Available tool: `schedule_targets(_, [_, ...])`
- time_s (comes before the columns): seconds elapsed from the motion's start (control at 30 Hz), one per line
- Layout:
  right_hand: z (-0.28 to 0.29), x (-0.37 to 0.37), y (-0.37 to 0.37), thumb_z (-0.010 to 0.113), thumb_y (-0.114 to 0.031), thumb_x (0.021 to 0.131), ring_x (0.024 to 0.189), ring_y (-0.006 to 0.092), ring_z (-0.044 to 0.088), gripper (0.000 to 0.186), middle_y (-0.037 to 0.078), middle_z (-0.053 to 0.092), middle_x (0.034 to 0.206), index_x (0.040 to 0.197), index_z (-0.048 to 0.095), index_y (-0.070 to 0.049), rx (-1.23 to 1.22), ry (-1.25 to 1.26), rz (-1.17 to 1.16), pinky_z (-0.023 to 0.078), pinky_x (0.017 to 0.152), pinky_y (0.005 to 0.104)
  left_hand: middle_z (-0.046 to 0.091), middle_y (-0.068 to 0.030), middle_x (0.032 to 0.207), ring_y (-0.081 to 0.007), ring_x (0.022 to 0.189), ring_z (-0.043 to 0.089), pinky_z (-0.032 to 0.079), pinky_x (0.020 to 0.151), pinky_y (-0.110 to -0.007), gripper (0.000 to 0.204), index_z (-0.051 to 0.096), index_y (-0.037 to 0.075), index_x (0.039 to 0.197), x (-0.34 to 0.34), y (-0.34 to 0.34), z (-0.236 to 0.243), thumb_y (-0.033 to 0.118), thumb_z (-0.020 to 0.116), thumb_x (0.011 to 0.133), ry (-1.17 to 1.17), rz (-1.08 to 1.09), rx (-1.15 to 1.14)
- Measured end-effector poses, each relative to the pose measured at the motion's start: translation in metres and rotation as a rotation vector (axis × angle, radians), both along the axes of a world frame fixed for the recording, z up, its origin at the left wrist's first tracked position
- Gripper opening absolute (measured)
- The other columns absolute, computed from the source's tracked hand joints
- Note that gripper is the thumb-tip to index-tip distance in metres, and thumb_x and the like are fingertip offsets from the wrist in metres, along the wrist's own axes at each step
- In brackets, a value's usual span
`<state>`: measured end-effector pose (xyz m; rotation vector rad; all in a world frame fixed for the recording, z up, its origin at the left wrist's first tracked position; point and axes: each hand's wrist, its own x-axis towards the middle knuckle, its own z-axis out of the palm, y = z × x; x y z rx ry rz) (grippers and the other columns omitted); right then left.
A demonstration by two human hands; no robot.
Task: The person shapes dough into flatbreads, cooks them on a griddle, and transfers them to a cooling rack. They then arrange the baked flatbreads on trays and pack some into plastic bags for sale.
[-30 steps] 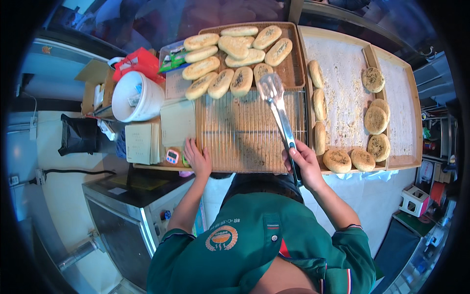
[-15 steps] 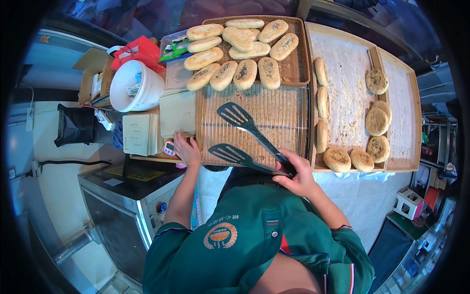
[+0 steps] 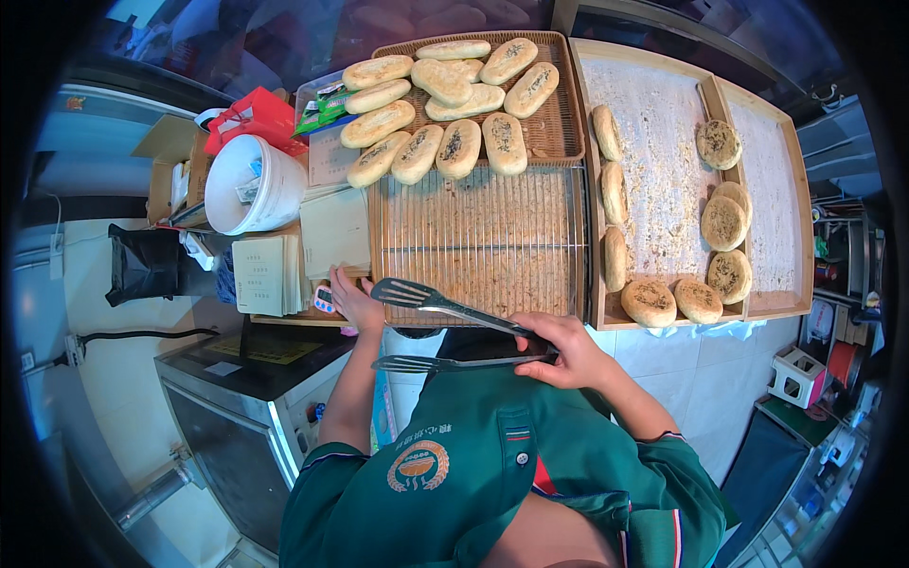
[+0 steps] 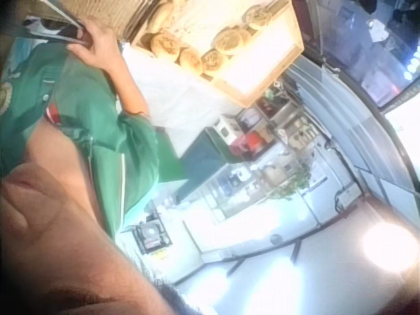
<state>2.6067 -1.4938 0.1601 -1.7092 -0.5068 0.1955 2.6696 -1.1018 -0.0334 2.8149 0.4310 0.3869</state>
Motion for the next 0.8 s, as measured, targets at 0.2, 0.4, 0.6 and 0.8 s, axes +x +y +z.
schedule_targets(0.2, [0.004,-0.004,-0.012,0.08,-0.019,0.079,0.067,0.0138,0.06,0.061,0.005,0.063,0.088,0.131,0.054,0.001,0.172,0.17,-0.027,0.051,0.063,0.0275,0.03,-0.0166,0.155,-0.0398,0.139,0.033,0.027,0.111,-0.054,0.06,0.038,0.003,0.143,0.004,-0.008,0.012,0.022,0.059,0.089,0.013,0.032,0.011])
schedule_targets(0.4, [0.031,-0.005,-0.013,0.077,-0.028,0.082,0.073,0.022,0.065,0.061,0.011,0.065,0.087,0.127,0.056,0.006,0.045,-0.168,-0.072,0.052,0.064,0.0323,0.031,-0.0176,0.155,-0.0413,0.138,0.034,0.028,0.111,-0.054,0.062,0.037,0.002,0.143,-0.001,-0.005,0.011,0.023,0.059,0.089,0.03,0.027,0.017])
schedule_targets(0.6, [0.035,0.003,-0.011,0.078,-0.034,0.082,0.069,0.0206,0.063,0.061,0.011,0.065,0.089,0.123,0.057,0.007,0.009,-0.136,-0.016,0.051,0.059,0.0298,0.032,-0.017,0.153,-0.0412,0.139,0.034,0.028,0.112,-0.053,0.065,0.035,0.003,0.144,0.002,0.001,-0.002,0.021,0.061,0.087,-0.02,0.026,0.067])
schedule_targets(0.8, [0.024,0.005,-0.021,0.079,-0.024,0.081,0.067,0.018,0.061,0.062,0.01,0.064,0.09,0.131,0.054,0.003,0.141,-0.046,-0.148,0.05,0.061,0.0292,0.031,-0.0168,0.154,-0.0413,0.138,0.034,0.029,0.11,-0.053,0.062,0.036,0.003,0.143,0.004,0.002,-0.003,0.022,0.059,0.089,0.004,0.018,0.042])
